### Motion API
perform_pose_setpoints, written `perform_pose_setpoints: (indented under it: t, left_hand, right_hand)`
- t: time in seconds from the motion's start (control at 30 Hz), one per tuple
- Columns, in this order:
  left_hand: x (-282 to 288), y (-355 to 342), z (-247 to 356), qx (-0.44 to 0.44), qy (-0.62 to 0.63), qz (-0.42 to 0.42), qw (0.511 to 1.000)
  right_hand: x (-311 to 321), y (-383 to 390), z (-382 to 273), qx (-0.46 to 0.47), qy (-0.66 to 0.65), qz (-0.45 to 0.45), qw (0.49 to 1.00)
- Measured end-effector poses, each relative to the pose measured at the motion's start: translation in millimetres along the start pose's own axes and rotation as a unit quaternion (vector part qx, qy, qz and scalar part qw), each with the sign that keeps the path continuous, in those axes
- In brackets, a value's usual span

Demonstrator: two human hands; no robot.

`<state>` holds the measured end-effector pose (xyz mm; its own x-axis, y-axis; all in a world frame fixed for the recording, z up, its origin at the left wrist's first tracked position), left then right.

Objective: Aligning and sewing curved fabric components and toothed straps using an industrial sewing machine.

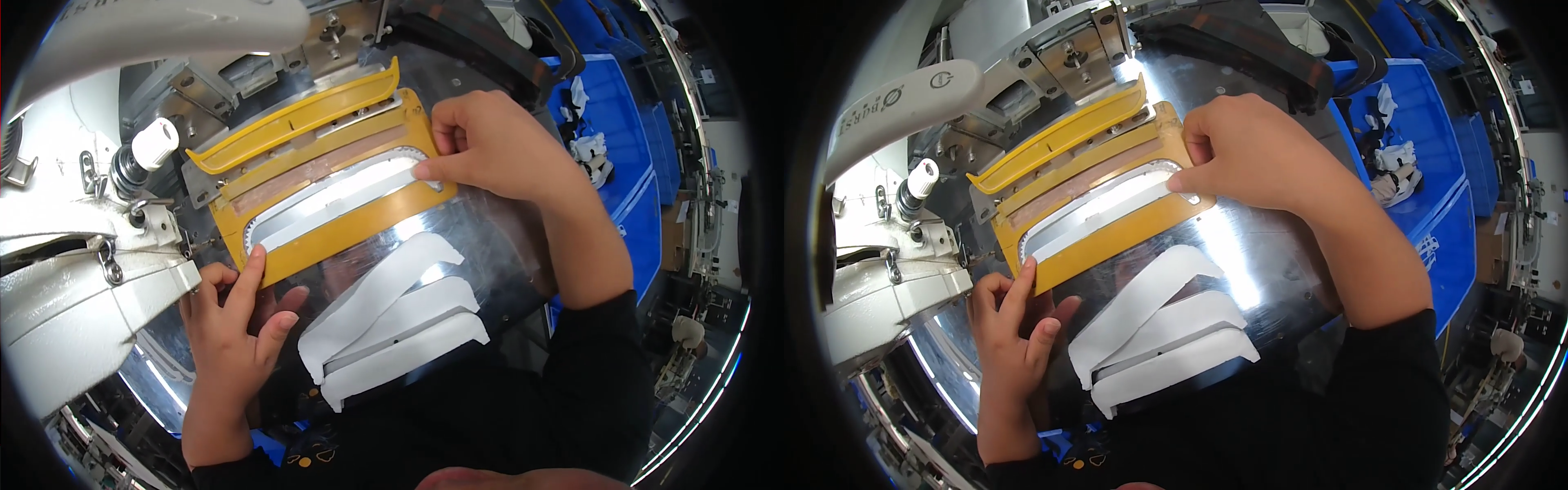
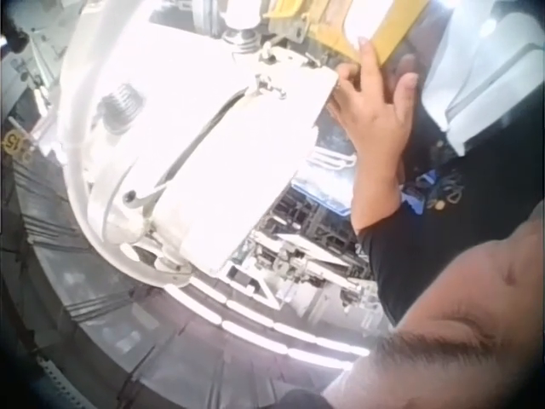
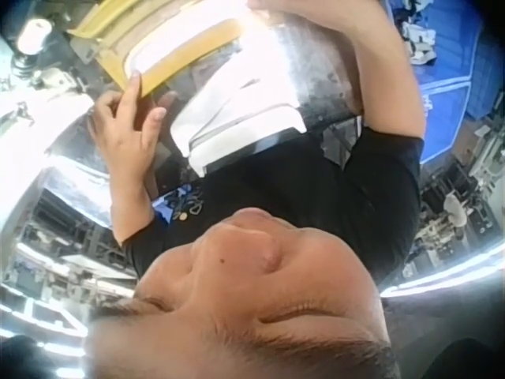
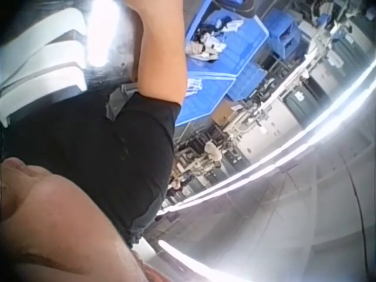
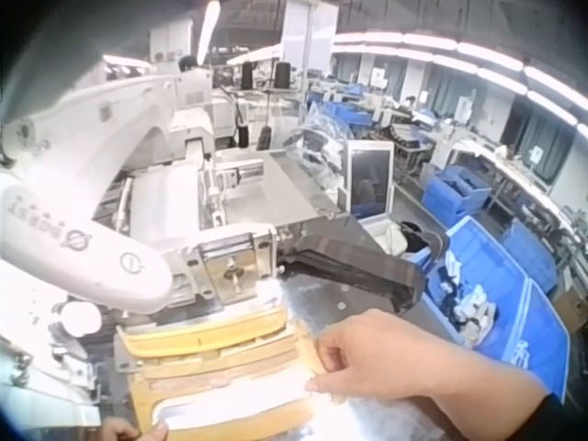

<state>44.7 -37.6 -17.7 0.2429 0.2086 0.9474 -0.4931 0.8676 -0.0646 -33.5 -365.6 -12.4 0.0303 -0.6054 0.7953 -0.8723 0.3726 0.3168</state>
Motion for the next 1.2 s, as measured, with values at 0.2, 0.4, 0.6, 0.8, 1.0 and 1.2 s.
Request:
perform_pose_setpoints:
  t: [0.2, 0.4, 0.6, 0.8, 1.0, 1.2]
  left_hand:
    - [6, 0, -3, 0.005, 0.03, -0.008, 0.999]
    - [8, -2, -6, 0.011, 0.084, 0.006, 0.996]
    - [7, -1, -12, 0.043, 0.175, 0.009, 0.984]
    - [9, -3, -13, 0.024, 0.141, 0.012, 0.99]
    - [10, -3, -11, 0.025, 0.125, 0.016, 0.992]
    - [9, 0, -10, 0.072, 0.179, 0.013, 0.981]
  right_hand:
    - [3, 4, -4, 0.036, -0.009, -0.015, 0.999]
    - [7, 17, -25, 0.14, -0.031, -0.029, 0.989]
    - [-27, 42, -68, 0.377, 0.11, 0.063, 0.917]
    - [-33, 35, -71, 0.385, 0.132, 0.054, 0.912]
    - [-36, 32, -73, 0.391, 0.14, 0.048, 0.908]
    - [-40, 32, -75, 0.384, 0.129, 0.046, 0.913]
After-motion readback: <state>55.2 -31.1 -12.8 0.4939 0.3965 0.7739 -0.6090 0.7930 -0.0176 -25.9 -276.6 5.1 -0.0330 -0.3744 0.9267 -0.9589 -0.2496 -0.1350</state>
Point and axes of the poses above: each hand's wrist, its own y-axis away from the middle knuckle, its own x-axis out of the back of the hand, z = x × y, the point moved 6 cm from there along -y, towards the middle knuckle, and after that the axes turned 7 degrees about -x, right-handed, at the moved point
